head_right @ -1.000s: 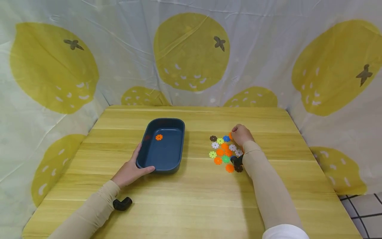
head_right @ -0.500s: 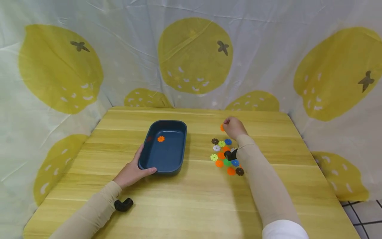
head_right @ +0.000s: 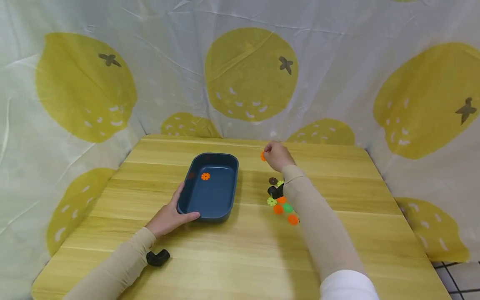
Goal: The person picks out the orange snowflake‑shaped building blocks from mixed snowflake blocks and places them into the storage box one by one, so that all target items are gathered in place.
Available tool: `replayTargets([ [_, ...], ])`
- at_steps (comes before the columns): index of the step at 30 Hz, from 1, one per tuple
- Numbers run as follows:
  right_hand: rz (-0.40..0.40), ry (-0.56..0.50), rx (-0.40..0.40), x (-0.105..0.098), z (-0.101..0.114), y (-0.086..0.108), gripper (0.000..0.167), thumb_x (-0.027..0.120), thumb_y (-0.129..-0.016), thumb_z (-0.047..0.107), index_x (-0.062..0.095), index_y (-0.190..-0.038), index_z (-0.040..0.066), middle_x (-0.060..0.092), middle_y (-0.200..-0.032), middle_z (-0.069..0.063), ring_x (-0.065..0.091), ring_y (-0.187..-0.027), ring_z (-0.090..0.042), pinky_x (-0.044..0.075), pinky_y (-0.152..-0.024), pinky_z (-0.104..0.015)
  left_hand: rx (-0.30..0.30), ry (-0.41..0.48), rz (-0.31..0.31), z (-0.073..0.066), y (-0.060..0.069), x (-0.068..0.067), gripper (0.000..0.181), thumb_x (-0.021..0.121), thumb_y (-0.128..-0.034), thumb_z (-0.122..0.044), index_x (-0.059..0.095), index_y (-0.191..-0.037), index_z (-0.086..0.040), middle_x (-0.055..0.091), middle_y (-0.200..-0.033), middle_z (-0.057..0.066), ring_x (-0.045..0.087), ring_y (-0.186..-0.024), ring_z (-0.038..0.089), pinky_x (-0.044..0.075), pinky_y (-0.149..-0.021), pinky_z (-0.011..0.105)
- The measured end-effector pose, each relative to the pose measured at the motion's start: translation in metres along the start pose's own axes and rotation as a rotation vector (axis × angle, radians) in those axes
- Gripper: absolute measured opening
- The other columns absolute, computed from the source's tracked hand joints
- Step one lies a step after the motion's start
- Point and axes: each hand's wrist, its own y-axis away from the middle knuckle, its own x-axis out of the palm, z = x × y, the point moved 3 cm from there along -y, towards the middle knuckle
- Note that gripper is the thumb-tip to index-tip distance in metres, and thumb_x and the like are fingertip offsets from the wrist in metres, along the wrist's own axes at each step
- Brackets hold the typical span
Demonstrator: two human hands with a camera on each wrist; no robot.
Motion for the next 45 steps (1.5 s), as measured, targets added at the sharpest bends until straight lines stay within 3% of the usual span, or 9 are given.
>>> replayTargets([
  [13, 0.036, -0.001, -0.091, 0.035, 0.043, -0.018, 0.018, 0.052, -0.102, 0.015, 0.059, -0.111, 0.001, 0.059, -0.099, -0.01, 0.051, -0.084, -0.024, 0.043, -0.078, -0.034, -0.011, 0.022, -0.01, 0.002, 0.002, 0.001, 0.124, 0.079, -0.077, -0.066, -0.002, -0.164, -0.031, 0.018, -0.17, 0.018, 0.031, -0.15, 0.048, 0.035, -0.114, 0.068],
  [20, 0.1, -0.02, -0.091, 0.06, 0.065, -0.023, 0.019, 0.052, -0.103, 0.015, 0.059, -0.116, 0.003, 0.061, -0.106, -0.012, 0.052, -0.087, -0.023, 0.044, -0.08, -0.033, -0.026, 0.042, -0.007, 0.002, 0.003, 0.004, 0.123, 0.08, -0.0773, -0.064, -0.001, -0.164, -0.031, 0.018, -0.17, 0.017, 0.033, -0.149, 0.047, 0.036, -0.114, 0.067],
  [29, 0.118, -0.018, -0.112, 0.088, 0.092, -0.031, 0.017, 0.055, -0.103, 0.016, 0.062, -0.112, 0.004, 0.068, -0.108, -0.013, 0.057, -0.087, -0.023, 0.048, -0.079, -0.033, -0.01, 0.05, -0.025, 0.0, 0.002, 0.002, 0.123, 0.08, -0.0775, -0.062, -0.001, -0.165, -0.031, 0.02, -0.169, 0.016, 0.034, -0.149, 0.047, 0.035, -0.114, 0.067],
  [45, 0.187, 0.087, -0.069, 0.136, 0.111, -0.041, 0.011, 0.058, -0.103, 0.017, 0.062, -0.107, 0.008, 0.068, -0.105, -0.01, 0.059, -0.087, -0.024, 0.049, -0.081, -0.036, -0.005, 0.064, -0.019, 0.001, 0.003, 0.003, 0.121, 0.08, -0.0768, -0.063, 0.0, -0.164, -0.036, 0.019, -0.17, 0.012, 0.027, -0.153, 0.045, 0.032, -0.116, 0.067],
])
